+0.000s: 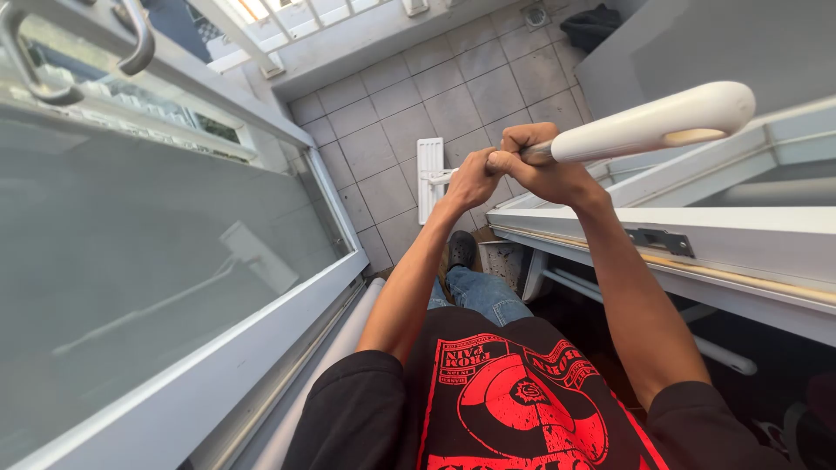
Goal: The recorder is mopping the tiled floor of a balcony using a long-handled flat mop.
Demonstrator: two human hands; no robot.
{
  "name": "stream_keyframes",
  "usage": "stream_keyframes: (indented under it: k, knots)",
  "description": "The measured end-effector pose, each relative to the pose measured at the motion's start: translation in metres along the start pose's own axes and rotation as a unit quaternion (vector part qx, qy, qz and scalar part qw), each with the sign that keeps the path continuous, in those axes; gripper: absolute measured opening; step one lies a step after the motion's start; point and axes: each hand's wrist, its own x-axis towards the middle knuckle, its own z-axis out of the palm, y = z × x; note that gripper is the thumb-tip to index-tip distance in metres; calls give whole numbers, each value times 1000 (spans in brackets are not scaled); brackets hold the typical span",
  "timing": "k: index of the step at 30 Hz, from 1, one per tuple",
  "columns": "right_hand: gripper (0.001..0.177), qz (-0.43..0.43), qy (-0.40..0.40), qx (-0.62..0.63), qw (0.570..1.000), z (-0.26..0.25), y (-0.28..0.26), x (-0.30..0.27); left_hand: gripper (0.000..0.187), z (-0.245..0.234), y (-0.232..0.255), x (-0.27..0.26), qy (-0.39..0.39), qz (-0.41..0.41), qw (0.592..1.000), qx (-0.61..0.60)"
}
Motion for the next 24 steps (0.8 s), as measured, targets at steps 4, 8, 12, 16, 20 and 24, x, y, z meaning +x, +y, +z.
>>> stream_keyframes:
  k: [4,8,12,16,20,24]
  knots:
    - [40,12,-29,3,999,25,-7,13,21,-27,-10,-21,4,-63,998,-18]
    - [30,-3,-38,23,999,47,-4,25,22,-38,-42,-36,36,-89,995,8]
    - [29,14,-47,33,998,70,4,38,20,-51,-70,-46,72,-106,991,27]
    - [30,-1,-85,48,995,95,4,49,23,-55,-98,-59,129,-89,987,38]
    - [24,-7,-93,64,994,113,-17,54,27,-68,-97,-70,145,-153,978,-1]
    - [22,-158,3,231,960,129,-38,50,15,-71,-96,-72,172,-131,975,-51]
